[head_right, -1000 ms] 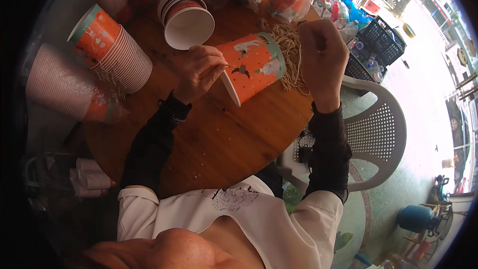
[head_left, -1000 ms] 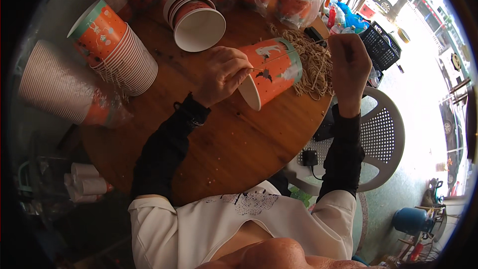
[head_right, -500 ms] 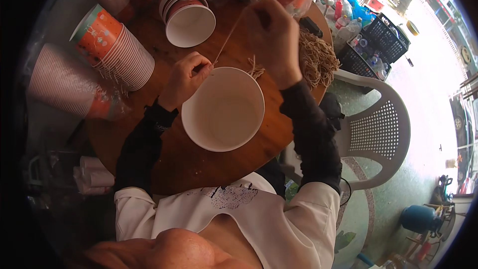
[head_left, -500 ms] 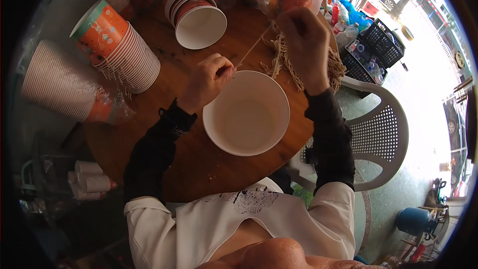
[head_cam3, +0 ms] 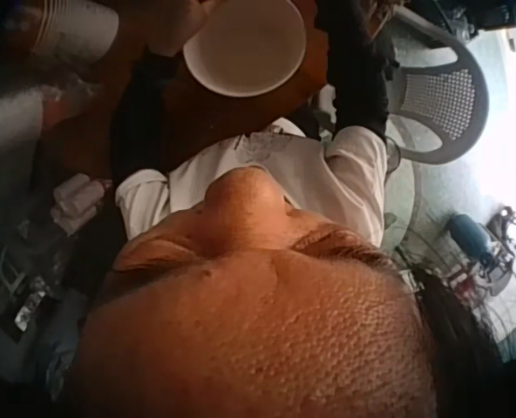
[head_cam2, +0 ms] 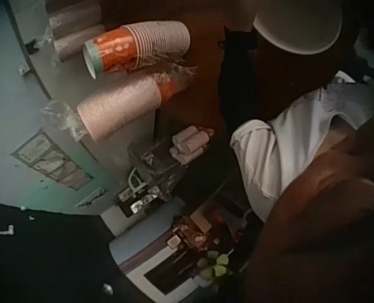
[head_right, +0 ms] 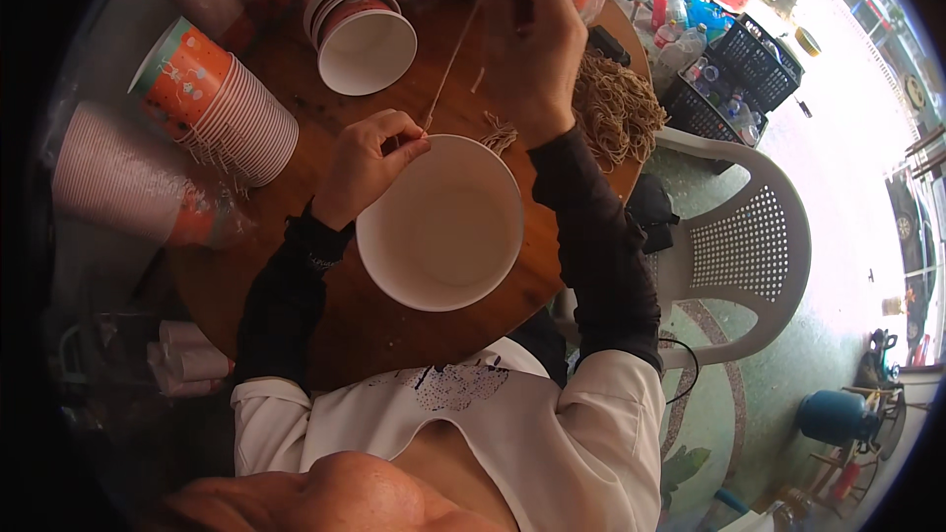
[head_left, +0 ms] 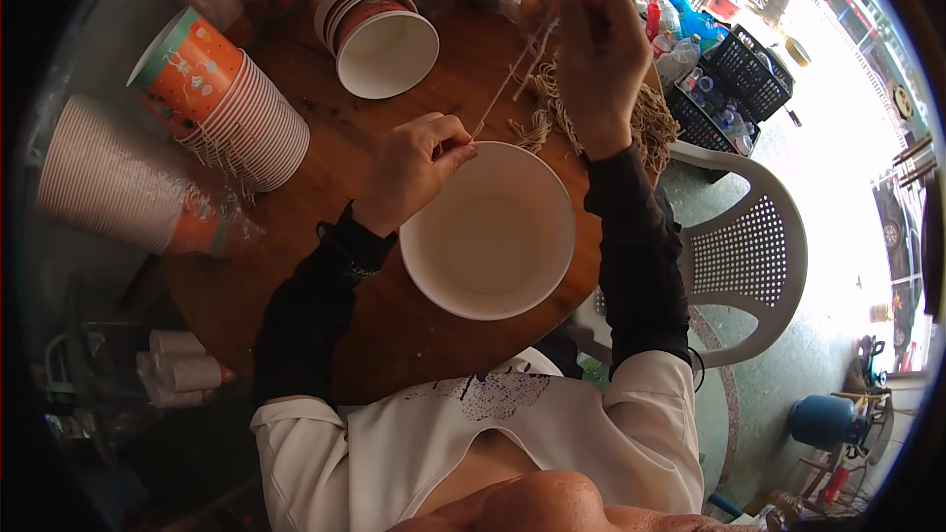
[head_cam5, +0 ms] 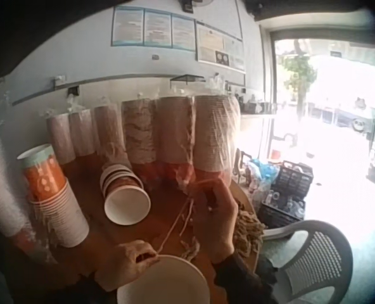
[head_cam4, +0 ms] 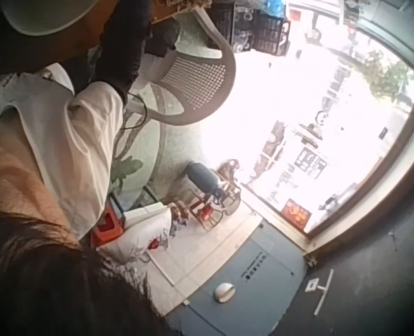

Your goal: Threading and knotting twine through pre-drilled holes in paper buckets to create handles.

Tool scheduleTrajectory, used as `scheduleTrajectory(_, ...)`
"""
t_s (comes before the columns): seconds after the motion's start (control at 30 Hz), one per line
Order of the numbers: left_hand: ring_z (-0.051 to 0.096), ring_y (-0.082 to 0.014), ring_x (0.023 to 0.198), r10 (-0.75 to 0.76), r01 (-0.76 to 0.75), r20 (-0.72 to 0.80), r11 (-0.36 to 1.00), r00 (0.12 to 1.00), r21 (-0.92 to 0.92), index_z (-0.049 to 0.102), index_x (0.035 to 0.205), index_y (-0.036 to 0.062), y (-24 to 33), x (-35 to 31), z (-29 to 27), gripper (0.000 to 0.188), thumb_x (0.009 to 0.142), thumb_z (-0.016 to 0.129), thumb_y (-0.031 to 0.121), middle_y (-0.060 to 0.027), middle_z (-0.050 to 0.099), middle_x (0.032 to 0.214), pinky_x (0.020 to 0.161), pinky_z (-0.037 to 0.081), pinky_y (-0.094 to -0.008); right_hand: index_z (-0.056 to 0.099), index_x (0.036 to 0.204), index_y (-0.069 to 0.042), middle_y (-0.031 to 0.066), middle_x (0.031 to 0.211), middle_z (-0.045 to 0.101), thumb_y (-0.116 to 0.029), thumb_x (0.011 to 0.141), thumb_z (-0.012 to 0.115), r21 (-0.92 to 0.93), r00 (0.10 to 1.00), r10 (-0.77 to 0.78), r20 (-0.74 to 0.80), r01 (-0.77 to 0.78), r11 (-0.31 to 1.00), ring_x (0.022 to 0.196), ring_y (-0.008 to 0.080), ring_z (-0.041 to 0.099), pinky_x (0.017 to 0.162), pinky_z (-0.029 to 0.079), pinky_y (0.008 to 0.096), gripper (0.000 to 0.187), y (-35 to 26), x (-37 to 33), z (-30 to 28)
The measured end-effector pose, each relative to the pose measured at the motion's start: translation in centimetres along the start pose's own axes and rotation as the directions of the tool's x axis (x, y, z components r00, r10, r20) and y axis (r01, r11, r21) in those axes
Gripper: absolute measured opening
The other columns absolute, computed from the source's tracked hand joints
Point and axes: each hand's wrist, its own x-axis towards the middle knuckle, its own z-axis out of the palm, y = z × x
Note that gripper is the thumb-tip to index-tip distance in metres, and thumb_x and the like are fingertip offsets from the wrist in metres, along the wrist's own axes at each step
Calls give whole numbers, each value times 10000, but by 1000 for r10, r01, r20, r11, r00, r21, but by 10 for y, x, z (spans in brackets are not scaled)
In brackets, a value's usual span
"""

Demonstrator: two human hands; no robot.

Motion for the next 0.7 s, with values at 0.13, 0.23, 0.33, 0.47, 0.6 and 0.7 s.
scheduleTrajectory(0.13,624,-242,656,78,-70,-33,980,996,187,598,799,42,-1,1,-3,146,842,705,131,-75,611,759,572,479,-365,620,860,-28,59,766,623,-79,866,672,-125,997,36,66,-28,992,639,130,603,575,483,268,73,1,-9,-27)
scheduleTrajectory(0.23,631,-305,709,88,-64,-54,937,995,344,574,794,41,-10,4,-12,147,860,675,125,-98,609,765,598,486,-406,628,873,-39,69,781,623,-52,853,668,-244,985,-48,169,89,966,638,150,608,570,478,272,47,-14,-20,-44)
scheduleTrajectory(0.33,624,-347,739,87,-67,-60,955,994,288,562,805,34,-19,13,-19,141,858,663,117,-122,616,777,622,481,-440,637,885,-37,80,779,618,-43,846,665,-314,970,-34,240,111,943,633,170,602,570,470,289,48,-33,-29,-67)
scheduleTrajectory(0.47,629,-366,767,15,52,-160,911,987,409,565,836,16,-59,5,-41,120,842,654,96,-152,640,802,638,476,-456,639,913,-9,57,737,606,-81,887,644,-390,652,395,648,-162,907,639,116,550,574,457,271,77,-41,-42,-109)
scheduleTrajectory(0.6,635,-358,767,-25,105,-197,906,980,411,578,851,19,-78,1,-54,116,842,660,100,-151,645,808,636,483,-442,629,922,10,15,695,586,-111,931,621,-289,68,365,929,-485,826,588,55,505,534,429,227,122,-37,-62,-137)
scheduleTrajectory(0.7,641,-327,757,-20,106,-216,914,976,393,603,881,23,-75,2,-52,119,842,675,110,-134,651,826,640,489,-418,581,916,-1,26,679,568,-177,978,583,-217,-25,362,932,-838,501,558,87,538,506,434,224,187,-51,-68,-137)
